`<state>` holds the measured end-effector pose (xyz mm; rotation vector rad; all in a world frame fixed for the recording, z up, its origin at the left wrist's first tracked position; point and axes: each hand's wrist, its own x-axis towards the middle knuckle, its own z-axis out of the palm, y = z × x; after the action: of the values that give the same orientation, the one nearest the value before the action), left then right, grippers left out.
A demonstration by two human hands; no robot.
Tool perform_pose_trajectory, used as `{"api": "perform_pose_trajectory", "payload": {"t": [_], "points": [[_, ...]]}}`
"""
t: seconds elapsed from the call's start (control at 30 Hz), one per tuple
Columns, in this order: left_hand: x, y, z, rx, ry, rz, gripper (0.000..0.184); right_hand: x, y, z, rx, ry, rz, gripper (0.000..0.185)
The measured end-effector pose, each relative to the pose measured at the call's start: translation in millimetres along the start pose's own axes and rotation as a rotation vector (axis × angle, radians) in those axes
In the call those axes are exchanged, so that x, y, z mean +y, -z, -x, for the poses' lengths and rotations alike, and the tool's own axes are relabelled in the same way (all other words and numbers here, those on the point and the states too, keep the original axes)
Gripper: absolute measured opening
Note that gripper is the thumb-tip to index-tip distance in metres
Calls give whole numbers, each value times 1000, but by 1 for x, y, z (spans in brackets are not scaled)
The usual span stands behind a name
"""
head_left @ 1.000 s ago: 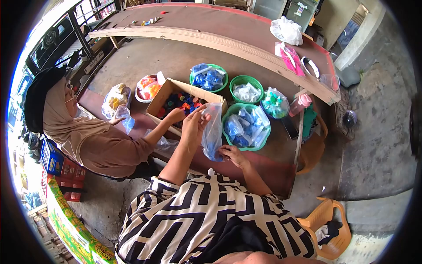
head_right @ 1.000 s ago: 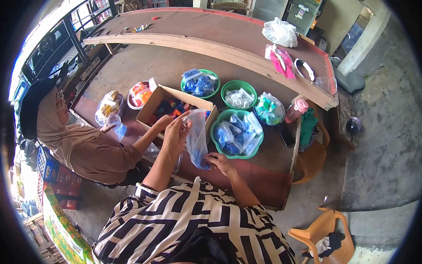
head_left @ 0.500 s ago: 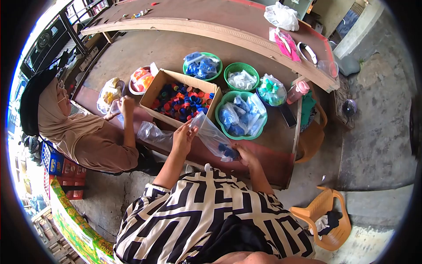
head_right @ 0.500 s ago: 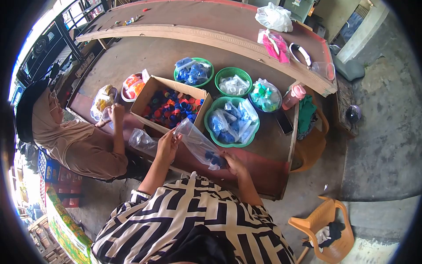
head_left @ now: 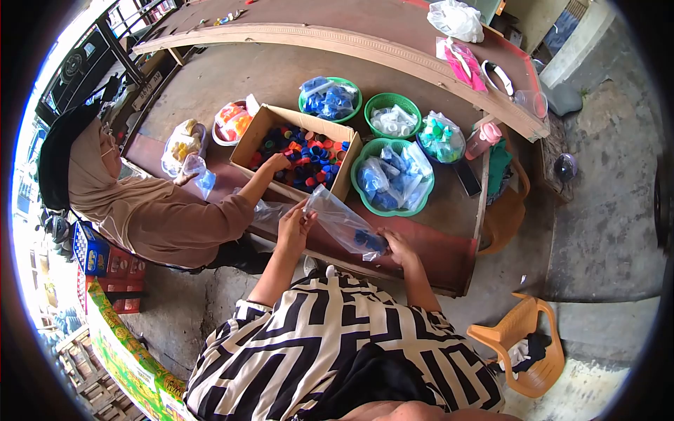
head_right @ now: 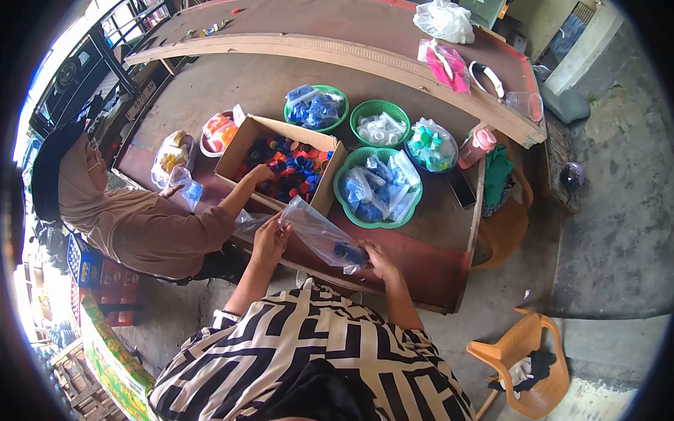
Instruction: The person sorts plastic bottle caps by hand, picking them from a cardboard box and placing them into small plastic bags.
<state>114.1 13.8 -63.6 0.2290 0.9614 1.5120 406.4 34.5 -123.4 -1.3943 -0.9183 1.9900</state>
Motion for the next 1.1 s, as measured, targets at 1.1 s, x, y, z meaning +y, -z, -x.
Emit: {"api": "perform_pose_trajectory", "payload": {"t": [1.1], "points": [[79, 11, -4, -475, -227, -774, 42, -124, -206, -2, -19, 1106, 822, 20]]}}
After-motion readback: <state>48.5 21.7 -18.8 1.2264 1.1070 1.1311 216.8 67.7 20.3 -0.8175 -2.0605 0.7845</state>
